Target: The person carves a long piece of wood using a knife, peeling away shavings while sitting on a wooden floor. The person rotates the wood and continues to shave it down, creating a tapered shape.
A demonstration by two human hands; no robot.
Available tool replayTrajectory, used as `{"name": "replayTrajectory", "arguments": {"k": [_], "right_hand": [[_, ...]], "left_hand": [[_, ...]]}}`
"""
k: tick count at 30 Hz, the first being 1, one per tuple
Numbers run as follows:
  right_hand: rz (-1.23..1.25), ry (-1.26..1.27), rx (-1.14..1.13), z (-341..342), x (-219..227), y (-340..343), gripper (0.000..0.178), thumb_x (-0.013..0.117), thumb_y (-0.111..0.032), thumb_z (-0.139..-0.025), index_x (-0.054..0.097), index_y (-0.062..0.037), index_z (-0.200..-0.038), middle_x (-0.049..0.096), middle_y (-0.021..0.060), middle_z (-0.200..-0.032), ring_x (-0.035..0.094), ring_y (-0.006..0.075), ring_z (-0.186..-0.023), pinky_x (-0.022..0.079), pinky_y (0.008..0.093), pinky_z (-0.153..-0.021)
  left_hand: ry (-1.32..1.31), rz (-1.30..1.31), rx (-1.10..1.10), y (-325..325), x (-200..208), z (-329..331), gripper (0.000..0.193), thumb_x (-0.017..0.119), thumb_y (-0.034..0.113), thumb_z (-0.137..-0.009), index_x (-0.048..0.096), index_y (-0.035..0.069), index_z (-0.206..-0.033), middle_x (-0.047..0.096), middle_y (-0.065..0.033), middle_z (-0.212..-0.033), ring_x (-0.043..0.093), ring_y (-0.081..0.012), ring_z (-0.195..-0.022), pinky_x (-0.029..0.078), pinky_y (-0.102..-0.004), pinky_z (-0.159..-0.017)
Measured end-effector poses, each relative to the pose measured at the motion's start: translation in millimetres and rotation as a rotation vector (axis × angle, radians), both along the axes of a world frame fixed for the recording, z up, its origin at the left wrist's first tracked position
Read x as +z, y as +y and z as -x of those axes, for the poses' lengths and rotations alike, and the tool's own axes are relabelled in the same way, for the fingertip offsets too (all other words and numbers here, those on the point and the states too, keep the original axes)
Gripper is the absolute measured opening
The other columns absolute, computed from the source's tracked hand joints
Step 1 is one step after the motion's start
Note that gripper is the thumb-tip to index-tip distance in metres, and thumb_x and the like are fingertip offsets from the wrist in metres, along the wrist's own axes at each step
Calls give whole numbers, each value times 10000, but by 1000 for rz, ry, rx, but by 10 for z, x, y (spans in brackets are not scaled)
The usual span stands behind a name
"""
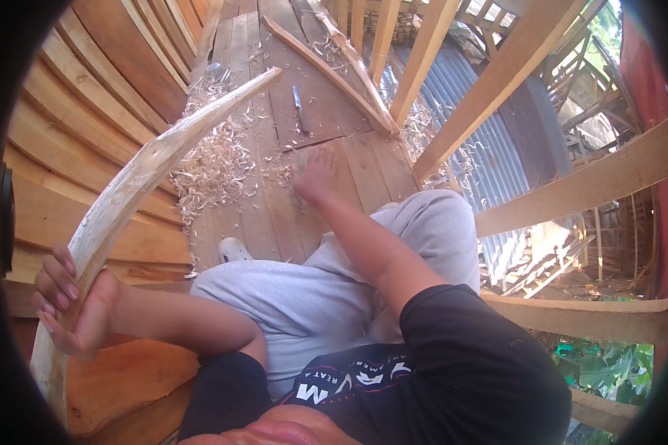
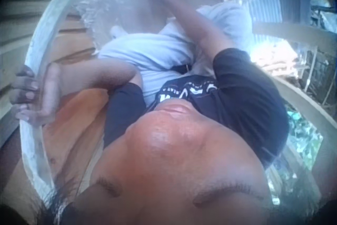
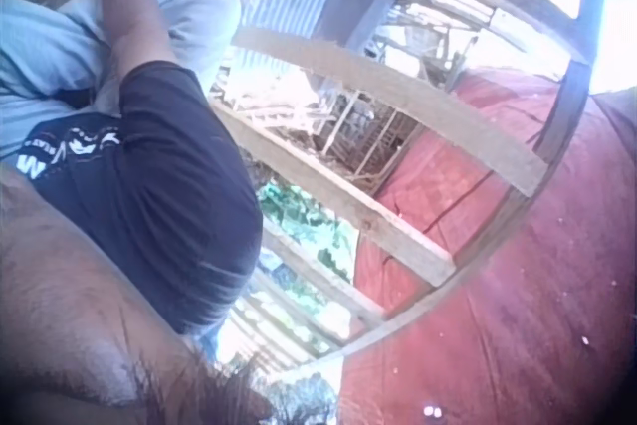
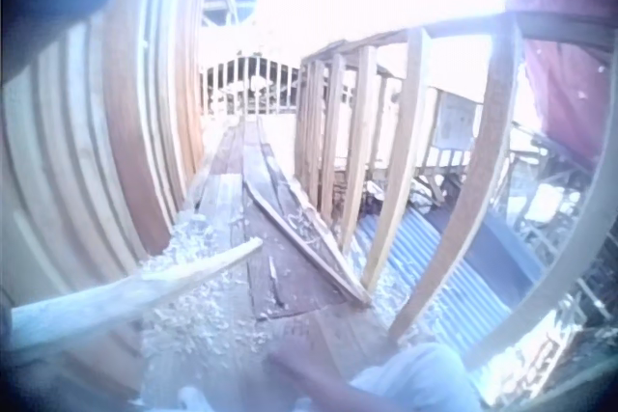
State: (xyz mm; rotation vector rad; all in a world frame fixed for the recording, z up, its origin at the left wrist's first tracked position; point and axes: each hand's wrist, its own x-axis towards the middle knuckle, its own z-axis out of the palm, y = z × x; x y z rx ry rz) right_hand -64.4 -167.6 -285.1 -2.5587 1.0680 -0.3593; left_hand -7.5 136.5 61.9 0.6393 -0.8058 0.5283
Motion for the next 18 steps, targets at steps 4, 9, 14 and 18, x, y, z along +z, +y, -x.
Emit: {"name": "replayTrajectory", "arguments": {"k": [4,9,14,18], "right_hand": [[70,-96,387,-141,-55,-222,621,500,-288,-942,297,31,-1434,175,265,-1538,139,395,-1444,153,449,-1172],[-48,-240,457,-621,-156,-579,576,496,-225,-939,323,68,-1404,214,300,-1508,185,418,-1423,184,452,-1166],[-57,-140,245,-735,-202,-873,582,464,-249,-954,308,66,-1418,234,279,-1513,183,407,-1429,163,452,-1174],[72,1,85,-773,-195,-775,595,432,-285,-969,288,49,-1440,243,247,-1523,169,387,-1440,134,457,-1176]], "left_hand": [[18,9,-12,6,-1,12,208,581,284,-761,414,166,-724,309,41,-603,311,-91,-514,292,-305,-625],[7,15,-15,-103,-8,9,223,580,289,-774,401,165,-725,319,44,-602,307,-81,-502,291,-288,-611],[66,22,-19,-121,-13,-14,223,597,263,-747,402,173,-685,318,44,-595,316,-85,-530,291,-284,-636],[84,18,7,-93,-27,-37,213,597,244,-738,409,173,-670,322,44,-594,323,-87,-545,292,-283,-650]]}}
